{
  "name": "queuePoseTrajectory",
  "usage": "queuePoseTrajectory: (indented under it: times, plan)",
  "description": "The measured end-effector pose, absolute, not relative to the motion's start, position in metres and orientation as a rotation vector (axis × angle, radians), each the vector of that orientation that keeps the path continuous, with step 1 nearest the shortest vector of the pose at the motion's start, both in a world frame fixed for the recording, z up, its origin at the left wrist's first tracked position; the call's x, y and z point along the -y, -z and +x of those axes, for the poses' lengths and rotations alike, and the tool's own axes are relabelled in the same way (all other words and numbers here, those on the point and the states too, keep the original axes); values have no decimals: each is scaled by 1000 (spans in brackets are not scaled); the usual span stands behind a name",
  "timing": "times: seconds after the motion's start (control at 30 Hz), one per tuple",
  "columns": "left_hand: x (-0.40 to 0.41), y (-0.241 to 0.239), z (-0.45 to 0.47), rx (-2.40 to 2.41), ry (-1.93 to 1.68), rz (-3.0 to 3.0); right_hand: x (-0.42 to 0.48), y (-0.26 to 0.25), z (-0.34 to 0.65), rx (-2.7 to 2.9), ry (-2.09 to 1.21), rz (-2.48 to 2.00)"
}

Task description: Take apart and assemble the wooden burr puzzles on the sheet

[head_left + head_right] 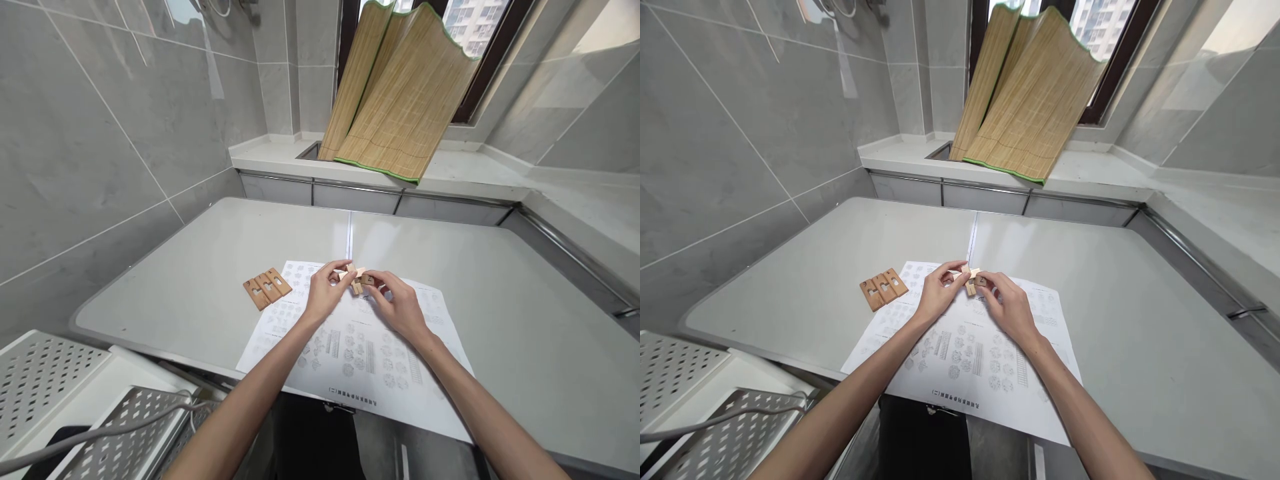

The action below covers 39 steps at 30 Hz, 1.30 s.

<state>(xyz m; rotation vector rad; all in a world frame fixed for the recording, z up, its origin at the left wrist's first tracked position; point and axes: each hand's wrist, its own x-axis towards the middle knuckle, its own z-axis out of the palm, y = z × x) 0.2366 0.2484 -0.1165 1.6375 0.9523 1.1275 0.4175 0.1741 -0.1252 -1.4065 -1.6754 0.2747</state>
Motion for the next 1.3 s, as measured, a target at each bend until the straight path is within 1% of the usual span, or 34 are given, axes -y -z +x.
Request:
queuePoseTrajectory:
  times: [0.4,0.57,0.67,0.8,1.03,1.13,1.3]
  plan:
    - [-250,117,237,-946,-1106,1606,-173,124,417,1683,-336,-1378]
    - [-250,121,238,-891,-1086,1573,-175,124,418,1584,-383,-1384]
    - [-249,121,239,-796,-1038,1561,-178,125,420,1454,-451,-1406]
    - [-248,119,238,-728,-931,1581,-181,127,423,1321,-619,-1390]
    - [-247,111,233,-914,-873,1765,-181,125,427,1296,-753,-1313]
    - [-245,107,233,-926,-859,1816,-180,124,427,1324,-728,-1323]
    - [-244,108,234,-855,-866,1807,-181,122,429,1392,-576,-1313]
